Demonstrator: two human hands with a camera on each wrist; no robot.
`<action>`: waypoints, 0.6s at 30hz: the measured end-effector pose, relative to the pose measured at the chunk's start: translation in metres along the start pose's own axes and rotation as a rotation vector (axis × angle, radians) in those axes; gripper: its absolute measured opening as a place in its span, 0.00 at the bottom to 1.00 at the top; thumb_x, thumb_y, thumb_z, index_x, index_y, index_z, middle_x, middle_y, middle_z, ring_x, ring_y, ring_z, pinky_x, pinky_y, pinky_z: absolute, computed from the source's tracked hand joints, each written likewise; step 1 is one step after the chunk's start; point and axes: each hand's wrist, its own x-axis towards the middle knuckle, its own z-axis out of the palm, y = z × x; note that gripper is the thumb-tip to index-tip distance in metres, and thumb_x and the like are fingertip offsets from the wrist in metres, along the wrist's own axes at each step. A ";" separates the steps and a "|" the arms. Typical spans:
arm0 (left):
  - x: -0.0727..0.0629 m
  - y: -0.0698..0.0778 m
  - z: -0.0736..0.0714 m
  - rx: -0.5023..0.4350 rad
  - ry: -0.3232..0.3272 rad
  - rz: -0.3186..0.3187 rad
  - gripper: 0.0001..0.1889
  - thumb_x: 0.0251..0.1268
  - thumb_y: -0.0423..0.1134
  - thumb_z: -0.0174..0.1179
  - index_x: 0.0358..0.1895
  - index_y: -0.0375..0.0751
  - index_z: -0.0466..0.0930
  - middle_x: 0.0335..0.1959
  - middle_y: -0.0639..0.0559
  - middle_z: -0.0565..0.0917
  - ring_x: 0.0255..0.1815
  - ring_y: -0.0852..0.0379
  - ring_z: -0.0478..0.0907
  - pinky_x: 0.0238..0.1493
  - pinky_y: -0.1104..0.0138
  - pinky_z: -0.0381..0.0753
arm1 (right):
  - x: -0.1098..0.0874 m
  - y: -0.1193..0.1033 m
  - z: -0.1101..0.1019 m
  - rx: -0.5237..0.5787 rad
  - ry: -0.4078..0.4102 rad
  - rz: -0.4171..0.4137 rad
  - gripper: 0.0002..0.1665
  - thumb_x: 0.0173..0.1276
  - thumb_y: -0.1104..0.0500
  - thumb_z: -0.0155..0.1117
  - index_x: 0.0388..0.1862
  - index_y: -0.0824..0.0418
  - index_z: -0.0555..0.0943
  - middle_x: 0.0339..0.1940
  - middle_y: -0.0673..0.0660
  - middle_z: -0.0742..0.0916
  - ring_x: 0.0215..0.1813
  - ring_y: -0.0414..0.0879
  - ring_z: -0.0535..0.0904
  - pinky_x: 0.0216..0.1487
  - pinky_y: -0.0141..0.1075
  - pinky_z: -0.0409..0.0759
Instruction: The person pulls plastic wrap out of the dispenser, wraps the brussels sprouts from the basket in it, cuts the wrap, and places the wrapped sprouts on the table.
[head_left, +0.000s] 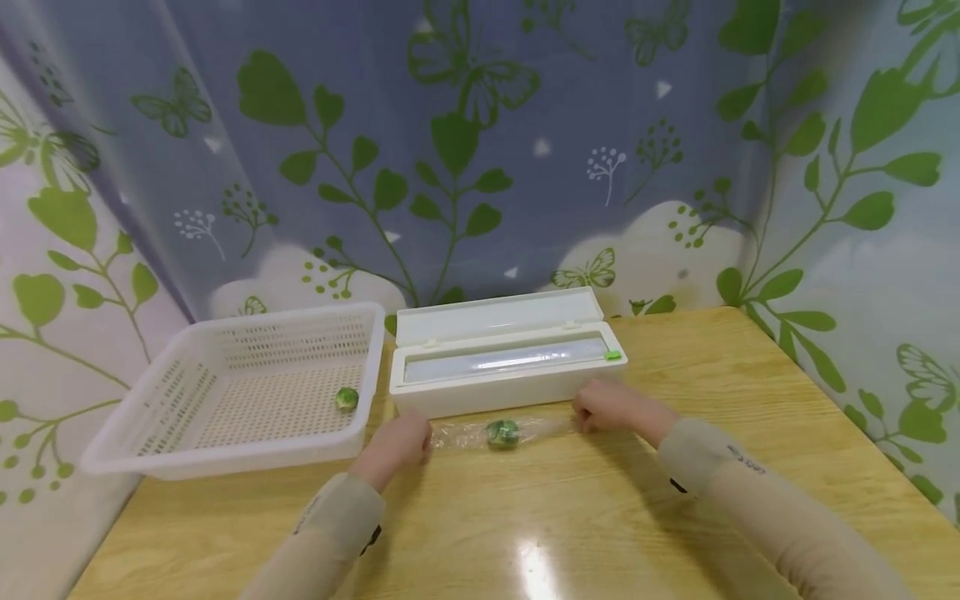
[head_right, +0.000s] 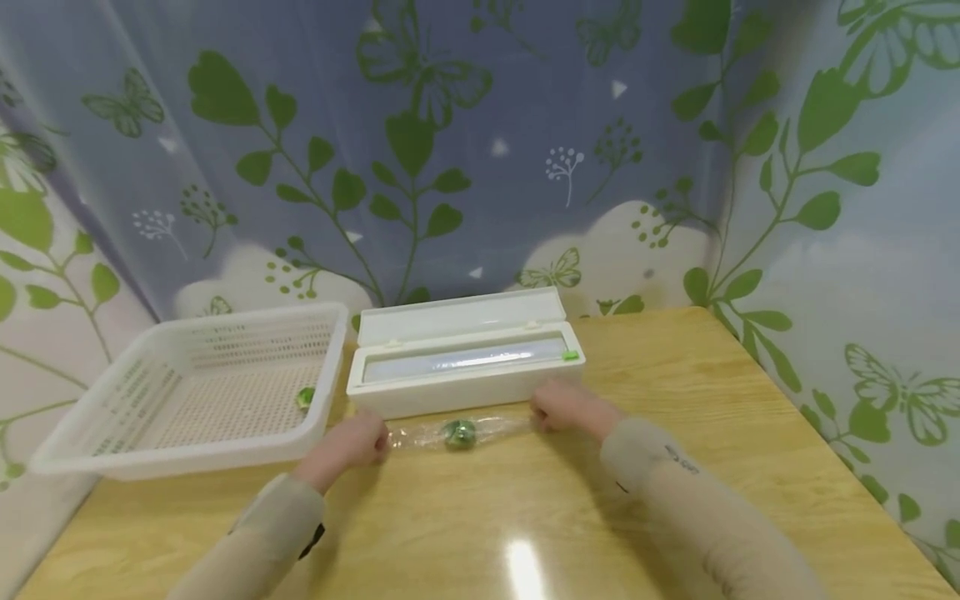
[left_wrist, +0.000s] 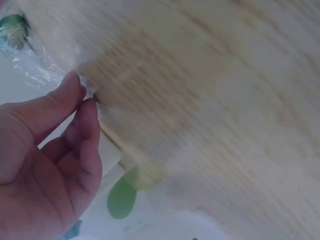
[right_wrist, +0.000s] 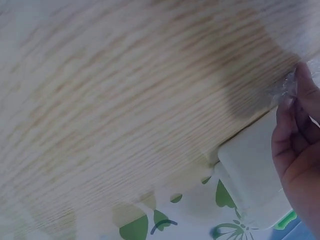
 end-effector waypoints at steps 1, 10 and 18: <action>0.000 -0.001 0.001 0.001 0.001 -0.004 0.14 0.35 0.23 0.51 0.08 0.45 0.62 0.10 0.56 0.62 0.12 0.60 0.57 0.14 0.70 0.57 | 0.000 0.000 0.000 0.019 -0.004 0.000 0.16 0.44 0.67 0.68 0.10 0.56 0.69 0.12 0.44 0.69 0.18 0.37 0.62 0.20 0.29 0.63; -0.002 -0.005 0.005 -0.089 0.013 0.012 0.10 0.35 0.24 0.61 0.12 0.41 0.71 0.13 0.55 0.69 0.15 0.59 0.65 0.19 0.68 0.68 | -0.010 -0.006 -0.008 0.127 0.002 0.049 0.13 0.52 0.62 0.67 0.34 0.66 0.76 0.28 0.56 0.81 0.32 0.48 0.77 0.33 0.39 0.75; -0.006 0.008 -0.015 -0.152 0.027 -0.007 0.11 0.47 0.34 0.64 0.21 0.39 0.69 0.18 0.52 0.70 0.20 0.56 0.67 0.22 0.65 0.67 | -0.005 -0.034 -0.013 0.058 0.063 0.047 0.12 0.56 0.61 0.64 0.39 0.63 0.77 0.38 0.57 0.82 0.37 0.49 0.78 0.36 0.40 0.76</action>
